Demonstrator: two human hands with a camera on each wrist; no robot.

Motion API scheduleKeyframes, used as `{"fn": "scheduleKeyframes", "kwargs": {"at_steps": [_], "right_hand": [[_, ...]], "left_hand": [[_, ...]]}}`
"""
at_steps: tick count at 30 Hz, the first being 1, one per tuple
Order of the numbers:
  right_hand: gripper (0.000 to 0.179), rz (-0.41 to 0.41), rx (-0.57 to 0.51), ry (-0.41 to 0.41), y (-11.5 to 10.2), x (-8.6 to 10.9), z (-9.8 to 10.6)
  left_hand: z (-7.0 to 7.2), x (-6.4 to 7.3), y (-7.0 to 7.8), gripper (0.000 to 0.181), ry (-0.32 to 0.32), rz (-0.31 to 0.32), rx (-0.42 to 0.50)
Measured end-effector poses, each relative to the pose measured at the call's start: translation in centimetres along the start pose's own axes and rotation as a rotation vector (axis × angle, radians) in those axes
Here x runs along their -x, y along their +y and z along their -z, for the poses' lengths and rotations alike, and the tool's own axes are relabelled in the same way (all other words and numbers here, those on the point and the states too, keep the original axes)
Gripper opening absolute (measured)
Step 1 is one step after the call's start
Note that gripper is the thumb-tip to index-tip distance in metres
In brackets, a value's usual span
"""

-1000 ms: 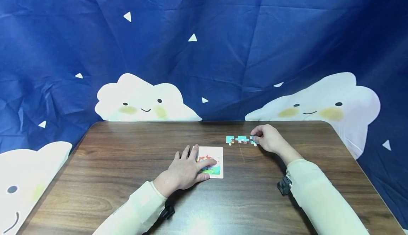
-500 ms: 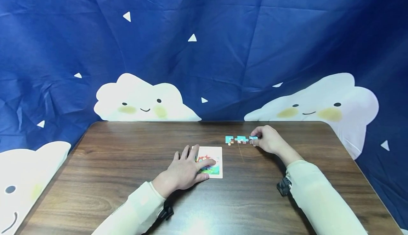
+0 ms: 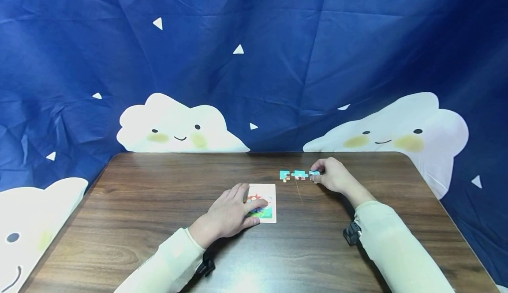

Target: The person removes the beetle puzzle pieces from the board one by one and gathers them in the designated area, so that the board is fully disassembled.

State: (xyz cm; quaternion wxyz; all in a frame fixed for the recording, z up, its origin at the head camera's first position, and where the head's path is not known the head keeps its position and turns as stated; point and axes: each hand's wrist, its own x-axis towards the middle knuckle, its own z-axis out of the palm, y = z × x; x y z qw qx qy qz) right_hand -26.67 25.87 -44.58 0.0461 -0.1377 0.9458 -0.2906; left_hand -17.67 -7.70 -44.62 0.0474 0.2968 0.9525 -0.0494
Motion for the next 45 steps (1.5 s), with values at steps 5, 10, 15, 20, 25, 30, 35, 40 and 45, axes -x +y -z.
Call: {"fn": "scheduleKeyframes", "kwargs": {"at_steps": [5,10,15,20,25,30,35,40,45], "right_hand": [[0.019,-0.004,0.004,0.001,0.0,-0.1,-0.1],[0.019,-0.006,0.01,-0.001,0.0,-0.3,-0.1],[0.019,-0.008,0.017,-0.003,-0.1,-0.5,-0.2],[0.019,-0.006,0.025,0.0,0.0,-0.7,-0.2],[0.02,-0.013,0.023,0.002,-0.1,-0.8,-0.3],[0.023,-0.012,0.022,0.0,-0.4,-0.7,-0.1],[0.026,-0.006,0.004,0.002,-0.9,-0.2,0.2],[0.024,0.028,-0.025,0.048,-2.1,0.3,0.3],[0.019,0.066,-0.04,0.1,-3.9,0.7,-0.2]], "left_hand": [[-0.2,0.0,-0.1,0.048,0.032,-0.016,-0.011],[-0.3,0.1,-0.2,0.047,0.091,-0.039,-0.037],[-0.3,0.2,-0.2,0.047,0.108,-0.039,-0.035],[-0.2,0.3,-0.1,0.046,0.121,-0.035,-0.051],[0.0,0.4,-0.1,0.044,0.127,-0.036,-0.061],[0.1,0.5,-0.2,0.043,0.117,-0.041,-0.046],[0.2,0.9,-0.2,0.045,0.071,-0.05,0.023],[0.3,1.8,-0.6,0.05,0.048,-0.034,0.051],[0.5,2.8,-1.0,0.057,0.026,-0.021,0.059]]}}
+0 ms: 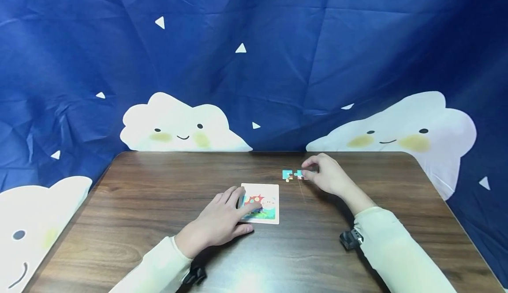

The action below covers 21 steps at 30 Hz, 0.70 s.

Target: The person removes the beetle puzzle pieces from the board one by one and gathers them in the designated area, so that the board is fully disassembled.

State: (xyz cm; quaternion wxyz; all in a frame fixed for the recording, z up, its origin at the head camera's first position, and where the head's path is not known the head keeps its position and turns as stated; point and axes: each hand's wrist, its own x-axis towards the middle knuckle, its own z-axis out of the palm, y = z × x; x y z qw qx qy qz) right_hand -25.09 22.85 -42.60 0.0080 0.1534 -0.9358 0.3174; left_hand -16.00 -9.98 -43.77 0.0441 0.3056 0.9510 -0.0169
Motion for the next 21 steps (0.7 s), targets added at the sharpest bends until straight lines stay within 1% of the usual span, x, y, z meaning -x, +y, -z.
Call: {"fn": "scheduleKeyframes", "kwargs": {"at_steps": [4,10,14,17,21], "right_hand": [[0.016,0.019,-0.048,0.01,-1.5,0.3,-0.6],[0.013,0.061,-0.08,0.002,-3.5,0.8,-1.4],[0.012,0.106,-0.105,-0.023,-4.8,0.8,-2.4],[0.01,0.132,-0.124,-0.055,-5.6,0.8,-3.2],[0.009,0.15,-0.127,-0.098,-6.5,0.7,-4.2]], "left_hand": [[0.1,0.6,0.0,0.061,-0.021,-0.008,0.01],[0.3,1.1,0.3,0.066,-0.013,-0.017,0.001],[0.3,1.2,0.3,0.066,-0.008,-0.013,-0.037],[0.2,1.2,0.3,0.065,-0.017,-0.008,-0.061],[0.1,1.2,0.3,0.065,-0.029,-0.006,-0.067]]}}
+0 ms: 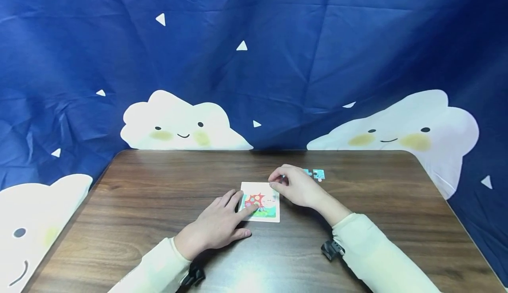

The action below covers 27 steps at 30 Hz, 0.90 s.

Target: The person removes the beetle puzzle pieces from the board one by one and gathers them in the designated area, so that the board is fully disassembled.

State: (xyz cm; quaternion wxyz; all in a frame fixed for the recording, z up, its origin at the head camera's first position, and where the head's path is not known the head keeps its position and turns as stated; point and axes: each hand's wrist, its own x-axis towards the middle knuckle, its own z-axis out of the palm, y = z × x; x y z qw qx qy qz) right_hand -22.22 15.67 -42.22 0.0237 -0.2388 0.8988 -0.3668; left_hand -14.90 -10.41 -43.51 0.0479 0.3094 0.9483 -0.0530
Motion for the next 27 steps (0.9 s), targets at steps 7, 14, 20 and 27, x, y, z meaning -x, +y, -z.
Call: {"fn": "scheduleKeyframes", "kwargs": {"at_steps": [7,14,20,27], "right_hand": [[0.013,0.013,0.003,-0.082,-0.4,-0.8,-1.2],[0.013,0.019,-0.018,-0.126,-0.8,-1.4,-2.2],[0.012,0.008,-0.014,-0.155,-0.8,-1.8,-3.2],[0.011,-0.018,0.011,-0.19,-0.8,-2.4,-3.9]], "left_hand": [[0.2,-0.2,0.1,0.067,-0.017,-0.004,-0.004],[0.1,-0.3,0.2,0.069,-0.033,0.001,-0.011],[0.1,-0.4,0.1,0.067,-0.04,-0.002,0.025],[0.2,-0.3,0.2,0.066,-0.048,0.008,0.03]]}}
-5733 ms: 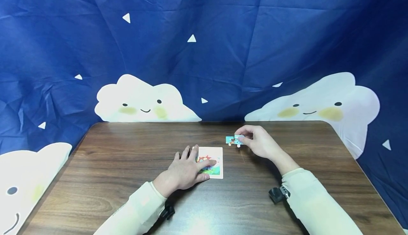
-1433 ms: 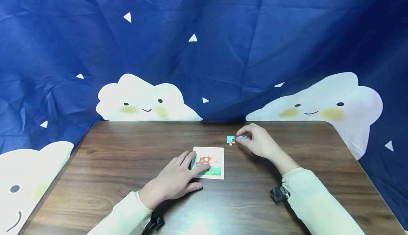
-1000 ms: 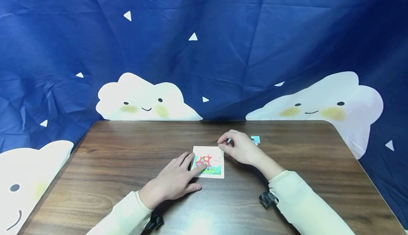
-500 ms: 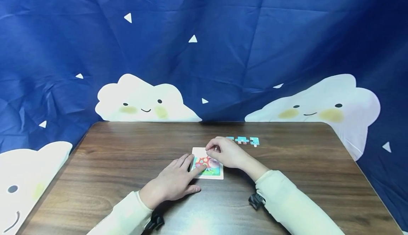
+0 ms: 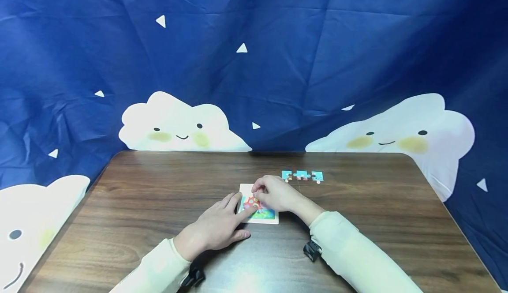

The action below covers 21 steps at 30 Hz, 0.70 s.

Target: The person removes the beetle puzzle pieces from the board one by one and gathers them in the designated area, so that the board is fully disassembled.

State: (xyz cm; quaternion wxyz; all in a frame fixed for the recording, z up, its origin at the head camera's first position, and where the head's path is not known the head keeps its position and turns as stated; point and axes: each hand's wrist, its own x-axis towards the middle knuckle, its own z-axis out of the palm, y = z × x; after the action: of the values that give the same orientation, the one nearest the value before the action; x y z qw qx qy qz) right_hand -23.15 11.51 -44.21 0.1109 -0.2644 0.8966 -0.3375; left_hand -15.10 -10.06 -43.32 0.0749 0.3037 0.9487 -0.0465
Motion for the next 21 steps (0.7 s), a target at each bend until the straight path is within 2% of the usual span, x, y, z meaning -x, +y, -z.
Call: {"fn": "scheduleKeyframes", "kwargs": {"at_steps": [4,8,15,21], "right_hand": [[0.011,-0.042,0.009,-0.025,0.11,-0.09,-0.22],[0.011,-0.049,0.013,-0.033,0.28,-0.18,-0.41],[0.017,-0.041,0.02,-0.057,0.39,-0.22,-0.44],[0.02,0.005,0.015,-0.058,0.38,-0.23,-0.35]], "left_hand": [[0.06,-0.1,0.09,0.066,-0.004,-0.002,-0.006],[0.05,-0.16,0.16,0.066,-0.001,-0.005,-0.021],[0.04,-0.16,0.28,0.067,-0.009,-0.003,-0.042],[0.21,-0.17,0.3,0.068,-0.032,0.013,-0.047]]}}
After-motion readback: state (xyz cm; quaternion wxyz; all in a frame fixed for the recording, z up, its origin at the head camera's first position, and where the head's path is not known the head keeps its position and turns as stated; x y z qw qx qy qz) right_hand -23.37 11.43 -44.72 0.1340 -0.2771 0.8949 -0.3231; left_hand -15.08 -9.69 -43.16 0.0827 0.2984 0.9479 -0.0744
